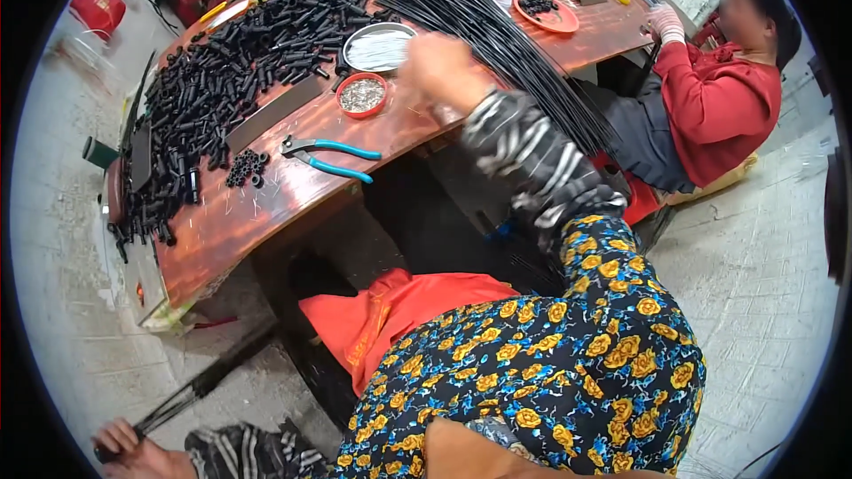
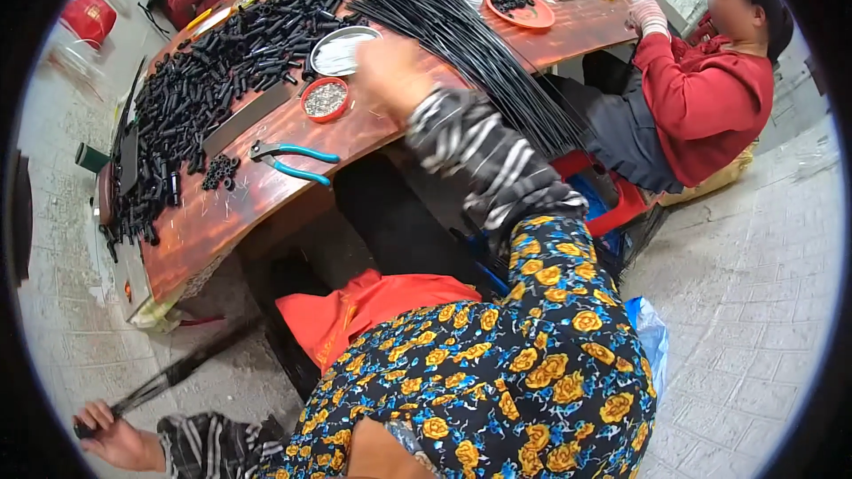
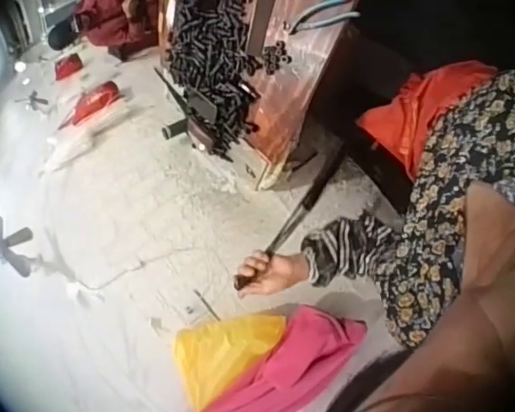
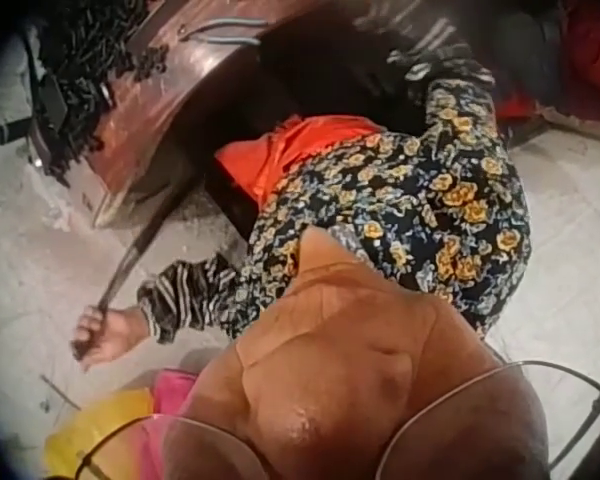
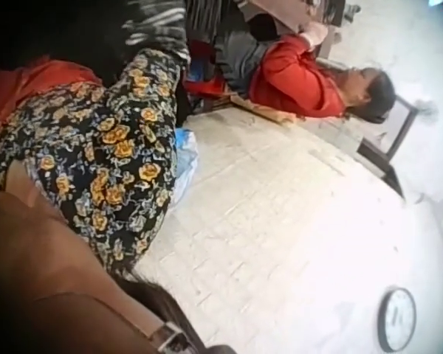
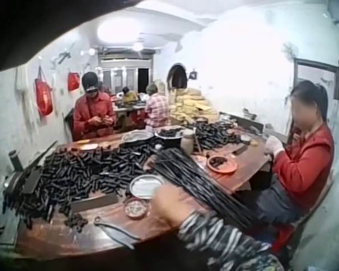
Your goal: Assembling and trimming black plastic components at a factory workbench.
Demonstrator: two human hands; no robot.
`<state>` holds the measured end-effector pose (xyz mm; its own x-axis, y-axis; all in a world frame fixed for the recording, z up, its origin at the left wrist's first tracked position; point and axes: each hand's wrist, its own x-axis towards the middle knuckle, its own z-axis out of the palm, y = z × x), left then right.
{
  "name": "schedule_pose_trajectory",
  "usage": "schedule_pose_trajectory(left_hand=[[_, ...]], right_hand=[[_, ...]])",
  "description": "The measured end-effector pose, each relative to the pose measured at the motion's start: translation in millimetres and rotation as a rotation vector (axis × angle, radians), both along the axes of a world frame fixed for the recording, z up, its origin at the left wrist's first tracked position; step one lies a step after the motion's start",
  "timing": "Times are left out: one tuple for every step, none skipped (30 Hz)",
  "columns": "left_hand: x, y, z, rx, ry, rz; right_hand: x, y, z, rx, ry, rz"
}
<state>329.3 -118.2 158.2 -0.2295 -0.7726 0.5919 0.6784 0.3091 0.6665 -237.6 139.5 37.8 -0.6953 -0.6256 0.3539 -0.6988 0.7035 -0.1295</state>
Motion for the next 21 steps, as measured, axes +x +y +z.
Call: schedule_pose_trajectory(left_hand=[[-10,16,5,0.088,0.048,0.029],[-9,11,-6,0.088,0.060,0.030],[-3,9,-21,0.170,-0.109,0.307],[-1,5,-44,0.262,-0.260,0.573],[-11,12,-68,0.211,-0.545,0.689],[-23,17,-97,0.165,-0.829,0.799],[-18,10,-137,0.099,-0.902,0.712],[-14,7,-175,0.099,-0.963,0.585],[-11,-5,-230,0.279,-1.048,0.545],[2,-16,-282,0.233,-1.213,0.595],[-3,-8,-314,0.327,-1.113,0.437],[0,-3,-344,0.381,-1.138,0.402],[6,0,-372,0.437,-1.163,0.364],[13,-1,-395,0.436,-1.157,0.368],[23,-2,-417,0.486,-1.230,0.368],[37,0,-441,0.542,-1.301,0.374],[51,2,-464,0.548,-1.296,0.384],[67,-1,-493,0.261,-1.442,0.771],[63,-1,-497,-0.061,-1.543,1.143],[61,-4,-499,-0.058,-1.538,1.140],[26,-6,-465,0.265,-1.540,1.033]], right_hand=[[-20,11,8,0.057,0.025,-0.239],[-57,31,-11,0.066,0.239,-0.305],[-65,43,-12,0.054,0.276,-0.276],[-93,55,-27,0.095,0.267,-0.326],[-90,59,-29,0.102,0.284,-0.287],[-93,61,-39,0.092,0.306,-0.263],[-89,59,-39,0.133,0.282,-0.275],[-99,62,-51,0.067,0.257,-0.269],[-100,63,-56,0.023,0.231,-0.397],[-95,60,-55,0.022,0.207,-0.363],[-98,66,-60,0.074,0.263,-0.358],[-95,65,-58,0.105,0.275,-0.385],[-94,65,-56,0.091,0.289,-0.378],[-94,67,-53,0.078,0.300,-0.380],[-93,67,-51,0.073,0.251,-0.399],[-94,64,-50,0.069,0.254,-0.389],[-94,61,-49,0.087,0.214,-0.376],[-95,55,-48,0.106,0.178,-0.364],[-90,57,-45,0.088,0.231,-0.350],[-92,58,-45,0.088,0.237,-0.352],[-100,74,-49,0.142,0.208,-0.336]])
